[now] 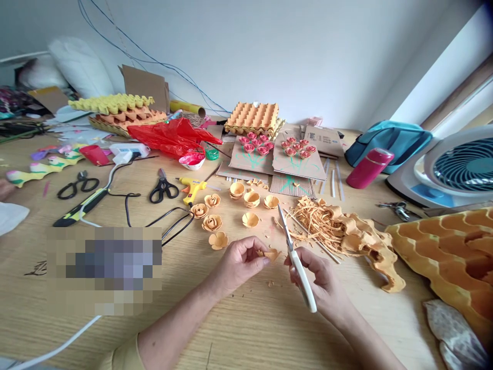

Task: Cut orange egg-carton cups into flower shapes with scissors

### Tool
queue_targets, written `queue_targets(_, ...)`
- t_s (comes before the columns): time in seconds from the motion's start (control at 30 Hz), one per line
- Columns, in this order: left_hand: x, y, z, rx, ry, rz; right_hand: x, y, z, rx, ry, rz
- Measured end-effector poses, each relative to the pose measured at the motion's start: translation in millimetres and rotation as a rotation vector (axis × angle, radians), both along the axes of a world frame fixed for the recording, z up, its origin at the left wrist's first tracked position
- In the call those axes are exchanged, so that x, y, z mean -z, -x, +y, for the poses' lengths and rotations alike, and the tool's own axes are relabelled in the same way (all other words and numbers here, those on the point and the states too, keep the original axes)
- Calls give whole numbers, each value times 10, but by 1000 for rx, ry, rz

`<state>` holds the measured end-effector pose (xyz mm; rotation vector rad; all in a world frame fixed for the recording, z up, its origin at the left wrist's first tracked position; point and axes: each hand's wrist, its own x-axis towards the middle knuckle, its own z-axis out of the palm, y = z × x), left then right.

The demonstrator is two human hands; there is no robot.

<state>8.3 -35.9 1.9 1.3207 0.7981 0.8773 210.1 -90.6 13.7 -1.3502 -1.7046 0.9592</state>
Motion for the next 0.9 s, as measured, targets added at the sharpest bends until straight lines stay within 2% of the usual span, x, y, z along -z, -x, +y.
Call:
queue_targets(0.17, -8, 44, 31, -189, 158, -107, 15, -2, 4, -10, -79, -184)
queue_targets(0.37, -16, 58, 66, -248, 213, -162, 63, 5, 32, -67, -221, -499)
queue_targets(0.6, -16, 79, 65, -239, 203, -223, 44, 2, 59, -63, -297, -658)
queue_targets(0.9, 51, 93, 70, -135, 177, -183, 21, 5, 46, -67, -308, -706)
